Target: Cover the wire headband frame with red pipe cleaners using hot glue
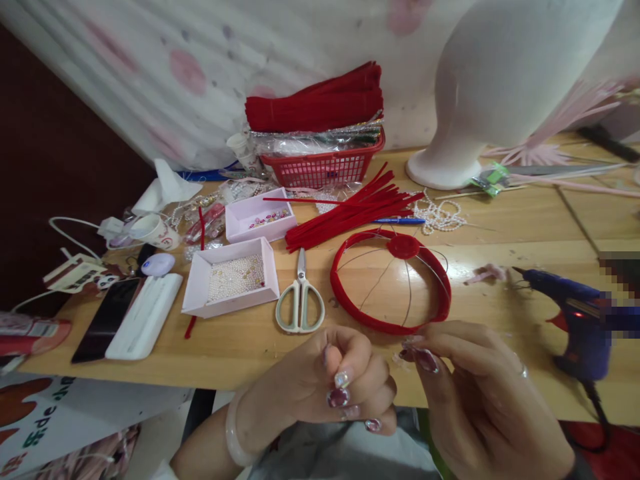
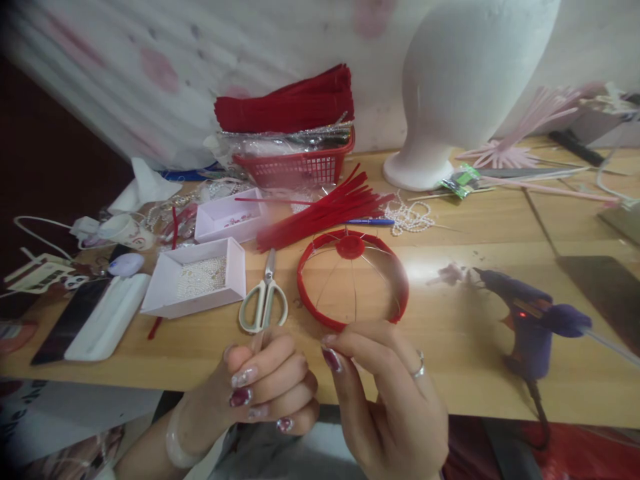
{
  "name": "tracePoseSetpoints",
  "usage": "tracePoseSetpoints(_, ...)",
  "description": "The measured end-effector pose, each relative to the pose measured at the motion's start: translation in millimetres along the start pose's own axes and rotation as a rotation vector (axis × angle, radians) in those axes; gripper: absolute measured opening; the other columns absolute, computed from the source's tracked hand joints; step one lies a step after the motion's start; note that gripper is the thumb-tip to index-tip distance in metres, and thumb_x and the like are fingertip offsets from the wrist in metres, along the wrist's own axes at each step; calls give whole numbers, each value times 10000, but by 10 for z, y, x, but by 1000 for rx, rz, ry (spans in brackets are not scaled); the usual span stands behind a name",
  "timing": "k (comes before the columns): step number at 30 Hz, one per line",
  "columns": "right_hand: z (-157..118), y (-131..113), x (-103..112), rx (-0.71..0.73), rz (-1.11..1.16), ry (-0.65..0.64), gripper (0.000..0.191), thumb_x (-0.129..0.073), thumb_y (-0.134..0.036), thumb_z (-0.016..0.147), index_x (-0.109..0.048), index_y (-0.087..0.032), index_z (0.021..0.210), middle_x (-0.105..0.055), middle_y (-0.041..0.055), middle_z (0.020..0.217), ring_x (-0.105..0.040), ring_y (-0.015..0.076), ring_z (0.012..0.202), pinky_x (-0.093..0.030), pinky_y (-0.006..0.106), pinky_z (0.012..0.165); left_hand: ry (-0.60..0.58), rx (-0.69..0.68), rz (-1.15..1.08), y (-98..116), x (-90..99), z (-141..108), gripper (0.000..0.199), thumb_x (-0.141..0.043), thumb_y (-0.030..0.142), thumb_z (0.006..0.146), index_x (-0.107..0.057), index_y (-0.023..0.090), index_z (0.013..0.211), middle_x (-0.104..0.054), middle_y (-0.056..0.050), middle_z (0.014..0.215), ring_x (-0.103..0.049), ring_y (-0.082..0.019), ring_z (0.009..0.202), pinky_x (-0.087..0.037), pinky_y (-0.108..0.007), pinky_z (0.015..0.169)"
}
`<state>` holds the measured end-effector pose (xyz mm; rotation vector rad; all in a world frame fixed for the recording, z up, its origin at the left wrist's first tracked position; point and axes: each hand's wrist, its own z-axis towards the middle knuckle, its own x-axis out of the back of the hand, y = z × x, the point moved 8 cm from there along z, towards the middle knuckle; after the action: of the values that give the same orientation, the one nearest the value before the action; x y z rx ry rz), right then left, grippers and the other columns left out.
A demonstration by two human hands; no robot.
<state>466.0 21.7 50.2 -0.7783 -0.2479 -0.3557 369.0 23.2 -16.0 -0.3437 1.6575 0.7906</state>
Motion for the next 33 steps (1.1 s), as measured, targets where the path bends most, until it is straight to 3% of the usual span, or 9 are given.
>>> tracePoseSetpoints(9,-27,38,-40,-23,32,11,305,-619,37,847,-661,-179,1057,-666,32,892,-642,153,790,-541,286,685,-119,-60,-35,38,-93,-17,461,-854,465,730,-545,222,490,-456,43,470,-384,-92,448,-335,-272,524)
tracePoseSetpoints(14,-26,41,-39,-22,32,15,306,-612,39,849,-663,-178,1059,-662,28,895,-640,149,792,-540,284,693,-95,-45,-51,19,-82,1,459,-850,518,710,-560,240,489,-443,41,440,-380,-111,442,-332,-282,532)
tracePoseSetpoints(19,-32,55,-55,-38,43,-25,252,-579,19,888,-663,-155,1050,-654,32,927,-639,131,838,-528,261,741,29,-77,-152,28,-96,21,350,-765,516,814,-631,254,625,-428,76,417,-278,-95,410,-337,-255,545)
tracePoseSetpoints(26,93,-10,-191,73,-44,-274,276,-500,-15,952,-615,-138,1170,-648,60,1060,-622,125,967,-512,232,851,-58,-136,-173,3,-219,62,445,-606,496,951,-567,219,605,-407,85,400,-262,-88,384,-325,-209,503)
tracePoseSetpoints(33,201,-77,-130,120,-65,-340,286,-504,2,952,-619,-129,1179,-664,54,1047,-614,125,923,-510,244,800,-10,-23,-74,-123,-143,38,470,-494,433,1020,-479,197,614,-402,83,435,-263,-69,373,-328,-184,480)
